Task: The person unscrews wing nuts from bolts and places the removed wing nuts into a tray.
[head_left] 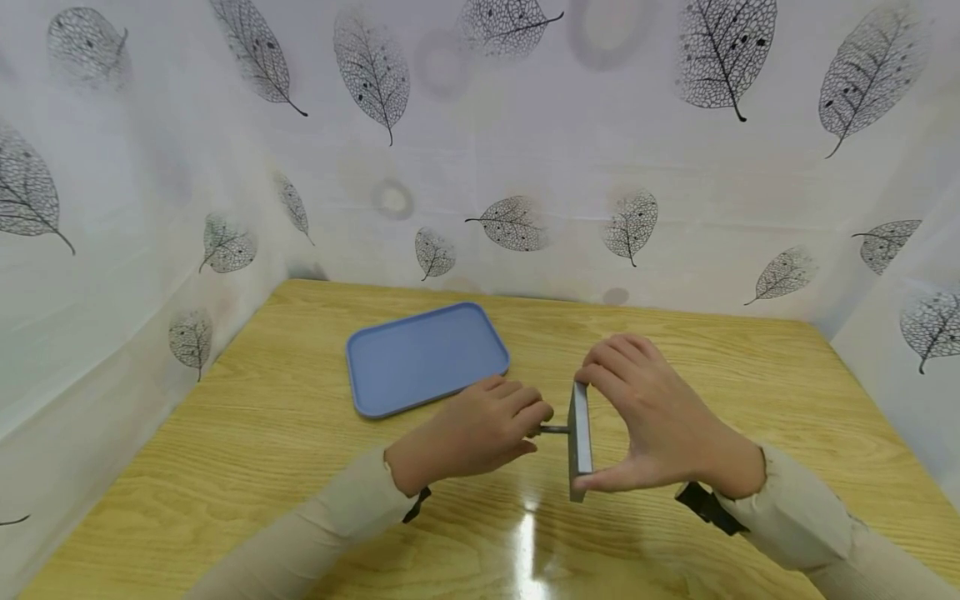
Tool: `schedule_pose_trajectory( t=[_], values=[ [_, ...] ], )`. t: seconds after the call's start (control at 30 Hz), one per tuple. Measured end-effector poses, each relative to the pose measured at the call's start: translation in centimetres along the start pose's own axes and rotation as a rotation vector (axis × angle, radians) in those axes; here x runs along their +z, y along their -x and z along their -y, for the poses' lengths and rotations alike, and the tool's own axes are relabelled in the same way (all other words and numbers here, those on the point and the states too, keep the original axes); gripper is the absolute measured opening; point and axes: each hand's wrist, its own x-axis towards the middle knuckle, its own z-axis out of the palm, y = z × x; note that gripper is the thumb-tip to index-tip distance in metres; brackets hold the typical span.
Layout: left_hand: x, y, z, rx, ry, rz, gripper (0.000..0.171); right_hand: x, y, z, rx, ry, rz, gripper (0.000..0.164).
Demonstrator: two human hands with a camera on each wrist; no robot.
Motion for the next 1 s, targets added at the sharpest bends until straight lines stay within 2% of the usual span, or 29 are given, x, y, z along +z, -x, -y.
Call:
schedule_pose_trajectory(
  t=[0.07, 0.17, 0.2, 0.3, 0.47, 0.67, 1.0],
  values=[
    [0.13, -0.07, -0.07, 0.02, -0.021, -0.024, 0.029, 0.0, 0.0, 0.01, 0.001, 0.0, -0.001, 0.083],
    [0.35, -0.07, -0.04, 0.064, -0.083, -0.057, 0.007, -0.02, 0.01, 0.05, 0.001, -0.001, 0.0, 0.083],
    [0.43, -0.08, -0.02, 0.077, -0.106, -0.065, 0.004, -0.04, 0.01, 0.05, 0.002, -0.001, 0.0, 0.083],
    [0.56, -0.08, 0.03, 0.101, -0.15, -0.084, 0.014, -0.03, 0.04, 0.06, 0.004, -0.003, 0.002, 0.083],
    [0.56, -0.06, -0.04, 0.076, -0.112, -0.105, 0.008, -0.02, 0.08, 0.04, 0.002, -0.001, 0.003, 0.082],
    [0.46, -0.03, -0.12, 0.036, -0.059, -0.124, 0.011, 0.0, 0.11, 0.0, 0.003, -0.006, 0.006, 0.082],
    [0.6, 0.18, -0.39, -0.025, -0.008, -0.109, 0.011, -0.06, 0.11, 0.03, 0.007, -0.011, 0.006, 0.082]
  ],
)
